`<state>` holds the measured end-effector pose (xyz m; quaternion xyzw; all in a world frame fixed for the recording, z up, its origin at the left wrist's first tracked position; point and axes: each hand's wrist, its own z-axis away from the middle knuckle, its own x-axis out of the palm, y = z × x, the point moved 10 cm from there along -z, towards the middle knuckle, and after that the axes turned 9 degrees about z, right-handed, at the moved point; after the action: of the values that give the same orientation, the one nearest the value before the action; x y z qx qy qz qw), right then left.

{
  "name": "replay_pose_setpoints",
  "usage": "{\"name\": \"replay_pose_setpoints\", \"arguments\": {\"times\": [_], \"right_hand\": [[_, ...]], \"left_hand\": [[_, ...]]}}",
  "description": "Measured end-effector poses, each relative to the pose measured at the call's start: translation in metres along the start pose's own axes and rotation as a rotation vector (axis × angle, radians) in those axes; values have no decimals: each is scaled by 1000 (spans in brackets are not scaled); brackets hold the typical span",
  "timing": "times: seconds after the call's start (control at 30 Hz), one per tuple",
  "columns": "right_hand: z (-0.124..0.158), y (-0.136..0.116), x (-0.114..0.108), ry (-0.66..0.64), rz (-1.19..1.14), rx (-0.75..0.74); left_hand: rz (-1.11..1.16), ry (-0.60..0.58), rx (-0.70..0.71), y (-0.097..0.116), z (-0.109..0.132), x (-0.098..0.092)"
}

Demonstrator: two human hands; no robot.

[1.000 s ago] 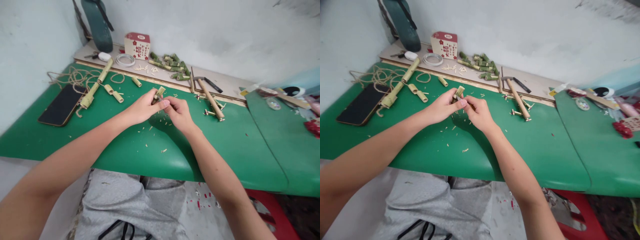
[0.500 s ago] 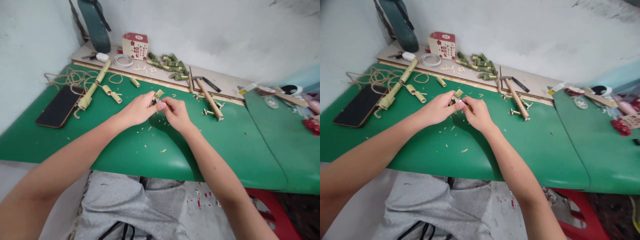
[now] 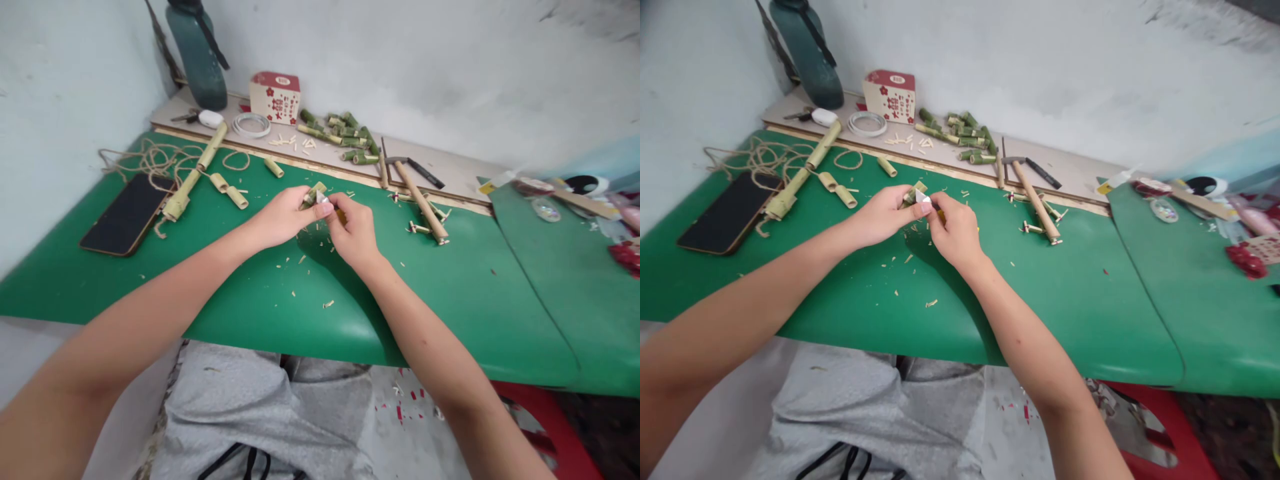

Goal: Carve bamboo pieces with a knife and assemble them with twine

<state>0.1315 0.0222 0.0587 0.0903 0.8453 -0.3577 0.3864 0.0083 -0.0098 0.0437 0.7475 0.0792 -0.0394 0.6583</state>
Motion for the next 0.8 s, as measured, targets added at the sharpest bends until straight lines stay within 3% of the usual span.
{"name": "replay_pose_setpoints", "arguments": {"times": [0.13, 0.27, 0.4, 0.8], "right_hand": [[-1, 0, 0, -22, -49, -21], [-1, -4, 6, -133, -118, -80], [1, -6, 10, -188, -122, -110], [0, -5, 7, -128, -105, -122]], "left_hand": [[251, -69, -124, -7, 2, 11], [332, -73, -208, -14, 5, 11], [341, -89, -205, -14, 5, 11], [194, -72, -124, 0, 2, 8]]}}
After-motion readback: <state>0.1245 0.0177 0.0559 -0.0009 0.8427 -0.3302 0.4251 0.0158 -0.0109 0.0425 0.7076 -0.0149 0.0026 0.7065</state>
